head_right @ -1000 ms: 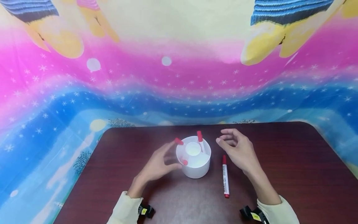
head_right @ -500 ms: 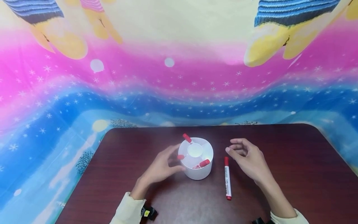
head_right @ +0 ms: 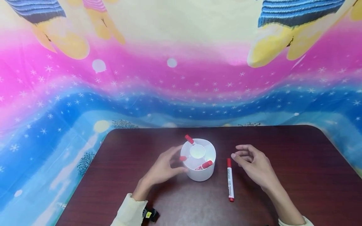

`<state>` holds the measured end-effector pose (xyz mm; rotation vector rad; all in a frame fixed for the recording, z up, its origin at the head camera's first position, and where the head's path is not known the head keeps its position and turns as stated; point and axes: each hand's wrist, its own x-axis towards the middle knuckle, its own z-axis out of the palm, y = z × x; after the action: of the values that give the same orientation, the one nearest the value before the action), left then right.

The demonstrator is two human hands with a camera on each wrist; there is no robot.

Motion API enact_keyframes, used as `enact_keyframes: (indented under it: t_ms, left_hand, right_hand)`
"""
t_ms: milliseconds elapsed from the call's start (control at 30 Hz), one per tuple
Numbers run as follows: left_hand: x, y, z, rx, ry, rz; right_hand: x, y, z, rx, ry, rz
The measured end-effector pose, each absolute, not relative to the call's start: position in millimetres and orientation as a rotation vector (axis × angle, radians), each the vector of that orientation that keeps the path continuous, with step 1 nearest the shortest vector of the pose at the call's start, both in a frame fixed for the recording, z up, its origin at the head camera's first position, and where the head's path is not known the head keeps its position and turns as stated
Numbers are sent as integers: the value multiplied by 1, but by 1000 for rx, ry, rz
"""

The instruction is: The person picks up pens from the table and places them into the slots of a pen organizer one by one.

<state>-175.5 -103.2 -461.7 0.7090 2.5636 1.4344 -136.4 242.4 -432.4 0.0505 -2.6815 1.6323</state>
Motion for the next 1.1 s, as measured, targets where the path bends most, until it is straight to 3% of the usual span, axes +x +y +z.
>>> enact_keyframes:
  t_ms: [700,1100]
  left_hand:
    - [-177,-104,-463,706,2547,1459]
    - [-177,-103,-463,706,2569,1426]
  right_hand:
    - [-133,249,-462,-93,-2737,1949]
    - [-135,245,-473,-188,-2903,1766]
